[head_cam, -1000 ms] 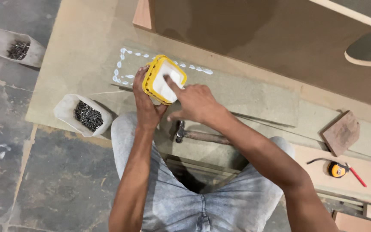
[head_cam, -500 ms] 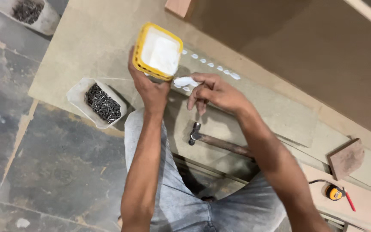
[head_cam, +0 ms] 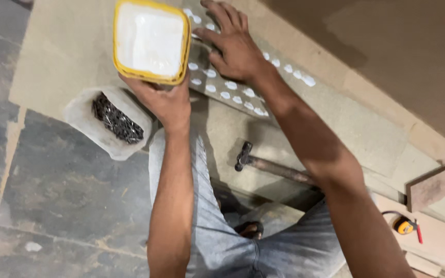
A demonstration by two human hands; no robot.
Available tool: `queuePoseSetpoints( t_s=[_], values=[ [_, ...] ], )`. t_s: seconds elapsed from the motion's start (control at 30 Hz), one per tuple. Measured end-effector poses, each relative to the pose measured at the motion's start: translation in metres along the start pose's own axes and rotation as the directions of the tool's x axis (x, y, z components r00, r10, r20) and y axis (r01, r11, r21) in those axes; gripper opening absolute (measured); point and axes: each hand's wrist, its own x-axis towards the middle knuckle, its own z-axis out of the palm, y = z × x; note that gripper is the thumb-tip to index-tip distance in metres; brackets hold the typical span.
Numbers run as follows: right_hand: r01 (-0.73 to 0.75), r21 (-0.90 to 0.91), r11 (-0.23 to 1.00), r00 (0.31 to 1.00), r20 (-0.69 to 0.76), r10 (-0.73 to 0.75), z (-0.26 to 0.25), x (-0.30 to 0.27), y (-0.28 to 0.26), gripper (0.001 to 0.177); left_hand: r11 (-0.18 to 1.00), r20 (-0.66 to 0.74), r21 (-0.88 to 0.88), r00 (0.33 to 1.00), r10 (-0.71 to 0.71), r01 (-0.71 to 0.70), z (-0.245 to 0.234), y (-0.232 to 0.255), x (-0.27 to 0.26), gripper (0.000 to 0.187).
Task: The person applies dots of white adhesive from a container onto a long piece of wood using their fingers, spreading the glue in rows across the surface.
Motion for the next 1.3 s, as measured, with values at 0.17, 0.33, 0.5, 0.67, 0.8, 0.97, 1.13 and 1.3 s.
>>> queuePoseSetpoints(
  t_s=[0.17, 0.33, 0.5, 0.67, 0.8, 0.97, 1.13, 1.3],
  values=[
    [0.020, 0.028, 0.999, 0.999, 0.030, -0.021, -0.014, -0.019, 0.011, 0.062, 0.999, 0.016, 0.009, 0.999, 0.047, -0.047, 0.000, -0.009, -0.001, 0.099],
    [0.000, 0.045, 0.999, 1.000, 0.011, -0.001, -0.035, -0.067, 0.021, 0.066, 0.990, 0.062, 0.121, 0.996, 0.060, -0.068, -0.002, -0.019, -0.006, 0.108],
    [-0.009, -0.036, 0.999, 1.000, -0.016, 0.008, -0.048, -0.119, 0.035, 0.068, 0.980, 0.103, 0.160, 0.989, 0.103, -0.118, -0.007, -0.035, -0.007, 0.111],
    [-0.036, -0.103, 0.994, 0.999, 0.003, 0.037, -0.055, -0.164, 0.049, 0.064, 0.981, 0.155, 0.136, 0.981, 0.116, -0.138, -0.015, -0.043, -0.009, 0.112],
    [-0.111, -0.095, 0.989, 0.994, -0.006, 0.111, -0.059, -0.196, 0.054, 0.065, 0.966, 0.166, 0.195, 0.976, 0.139, -0.171, -0.016, -0.054, -0.009, 0.114],
    [-0.138, -0.157, 0.978, 0.990, -0.030, 0.135, -0.062, -0.238, 0.061, 0.061, 0.964, 0.187, 0.176, 0.968, 0.166, -0.199, -0.022, -0.066, -0.008, 0.120],
    [-0.201, -0.195, 0.960, 0.979, -0.061, 0.193, -0.075, -0.263, 0.058, 0.060, 0.941, 0.254, 0.249, 0.953, 0.163, -0.228, -0.021, -0.051, -0.012, 0.116],
    [-0.315, -0.093, 0.944, 0.912, -0.304, 0.275, -0.104, -0.245, 0.009, 0.051, 0.939, 0.388, 0.127, 0.888, 0.248, -0.318, 0.005, -0.004, -0.028, 0.104]
  ],
)
